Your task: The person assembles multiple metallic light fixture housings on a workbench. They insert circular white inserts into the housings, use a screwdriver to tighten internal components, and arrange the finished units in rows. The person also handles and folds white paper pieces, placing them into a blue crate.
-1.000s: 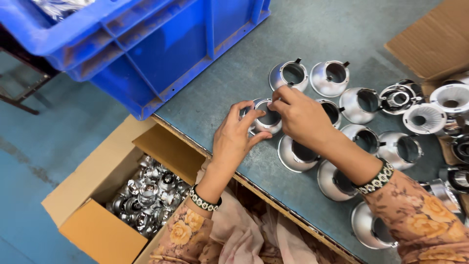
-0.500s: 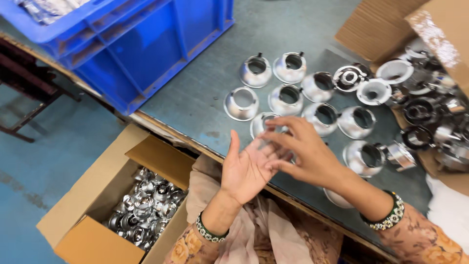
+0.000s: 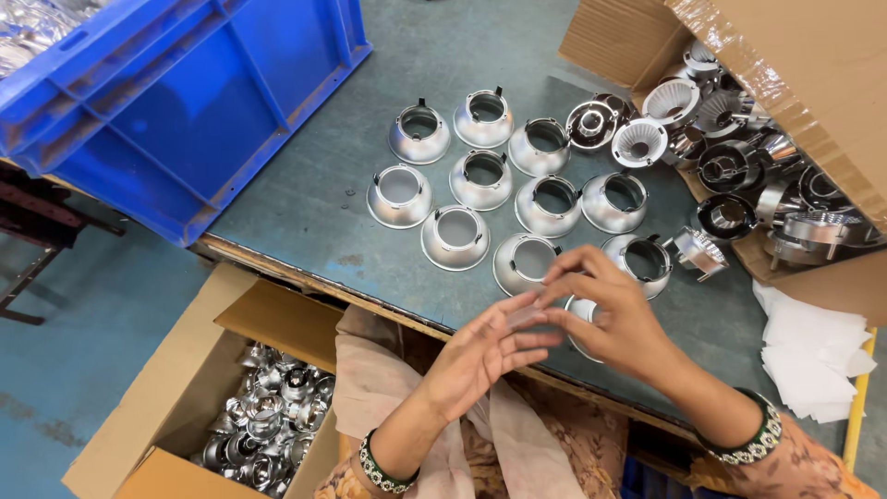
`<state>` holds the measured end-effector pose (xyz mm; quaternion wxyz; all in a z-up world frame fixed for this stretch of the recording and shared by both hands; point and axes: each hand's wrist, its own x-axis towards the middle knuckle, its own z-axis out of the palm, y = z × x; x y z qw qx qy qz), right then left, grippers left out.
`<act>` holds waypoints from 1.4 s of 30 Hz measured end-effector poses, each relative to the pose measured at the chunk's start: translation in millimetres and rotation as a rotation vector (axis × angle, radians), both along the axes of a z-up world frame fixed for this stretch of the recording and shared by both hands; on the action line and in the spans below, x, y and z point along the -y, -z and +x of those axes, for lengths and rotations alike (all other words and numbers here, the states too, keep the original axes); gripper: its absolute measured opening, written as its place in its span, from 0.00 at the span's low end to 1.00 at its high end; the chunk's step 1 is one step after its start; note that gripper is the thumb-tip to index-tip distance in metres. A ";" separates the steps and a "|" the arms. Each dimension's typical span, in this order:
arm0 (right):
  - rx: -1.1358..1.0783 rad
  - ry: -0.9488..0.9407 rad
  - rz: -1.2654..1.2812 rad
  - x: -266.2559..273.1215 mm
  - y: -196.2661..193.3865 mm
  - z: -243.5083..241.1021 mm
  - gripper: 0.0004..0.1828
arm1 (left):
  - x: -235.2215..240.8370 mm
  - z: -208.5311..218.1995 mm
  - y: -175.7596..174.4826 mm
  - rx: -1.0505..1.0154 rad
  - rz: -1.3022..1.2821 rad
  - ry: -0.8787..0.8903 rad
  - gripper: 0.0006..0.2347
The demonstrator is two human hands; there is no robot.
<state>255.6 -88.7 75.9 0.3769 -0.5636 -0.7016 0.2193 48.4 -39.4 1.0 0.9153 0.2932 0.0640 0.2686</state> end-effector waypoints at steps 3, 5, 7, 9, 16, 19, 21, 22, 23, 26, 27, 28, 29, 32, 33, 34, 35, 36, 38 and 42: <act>0.067 0.048 -0.005 9.7 4.9 7.7 0.09 | 0.1 -1.3 4.9 -0.104 0.068 -0.053 0.27; 0.058 0.007 -0.025 10.3 7.0 11.6 0.09 | -4.1 -0.3 1.7 -0.150 0.128 -0.133 0.26; -0.288 -0.107 -0.128 6.4 8.2 15.0 0.10 | -7.2 1.0 -5.8 -0.188 0.255 -0.245 0.27; -0.505 -0.110 -0.213 -0.8 10.1 16.7 0.14 | -9.1 0.6 -15.9 -0.270 0.454 -0.353 0.28; -0.558 0.096 -0.257 -43.9 16.3 32.9 0.18 | -59.9 1.1 -41.6 -0.472 1.116 -0.571 0.26; -0.532 0.192 -0.139 -73.8 13.6 53.3 0.14 | -129.8 10.3 -44.3 -0.668 1.057 -0.682 0.21; -0.549 0.206 -0.077 -96.2 11.9 64.4 0.12 | -169.6 25.0 -44.5 -0.925 1.283 -0.772 0.20; -0.561 0.191 -0.057 -108.1 12.3 67.0 0.11 | -185.1 33.3 -44.1 -1.031 1.363 -0.751 0.18; -0.573 0.178 -0.038 -118.5 12.5 70.1 0.11 | -196.2 40.2 -42.3 -1.137 1.441 -0.725 0.17; -0.601 0.136 -0.062 -147.2 16.9 75.1 0.18 | -216.7 55.5 -32.2 -1.328 1.580 -0.564 0.13; -0.564 0.136 -0.086 -156.2 18.9 76.3 0.19 | -220.8 56.7 -27.8 -1.292 1.622 -0.579 0.12; -0.527 0.136 -0.109 -165.0 20.8 77.2 0.20 | -224.6 57.5 -23.9 -1.254 1.664 -0.594 0.11; -0.491 0.133 -0.131 -174.0 22.6 77.7 0.20 | -229.2 57.6 -21.0 -1.218 1.705 -0.610 0.09; -0.472 0.059 -0.186 -196.9 30.7 76.3 0.20 | -246.1 56.9 -18.9 -1.060 1.720 -0.618 0.08; -0.481 0.045 -0.187 -201.2 35.3 74.1 0.19 | -248.9 54.3 -19.0 -1.061 1.691 -0.593 0.08; -0.491 0.031 -0.188 -204.7 40.7 71.0 0.18 | -251.6 50.6 -19.8 -1.062 1.661 -0.569 0.08; -0.499 0.020 -0.187 -206.4 45.5 69.6 0.17 | -253.4 47.6 -21.2 -1.058 1.633 -0.544 0.09; -0.470 0.026 -0.165 -207.4 50.2 68.0 0.17 | -254.2 42.8 -22.7 -1.028 1.637 -0.518 0.10; -0.413 0.040 -0.120 -208.5 59.2 63.5 0.15 | -252.5 30.2 -25.0 -0.967 1.643 -0.463 0.15; -0.375 0.090 -0.119 -206.9 64.0 56.8 0.23 | -240.2 18.7 -26.2 -0.932 1.778 -0.457 0.32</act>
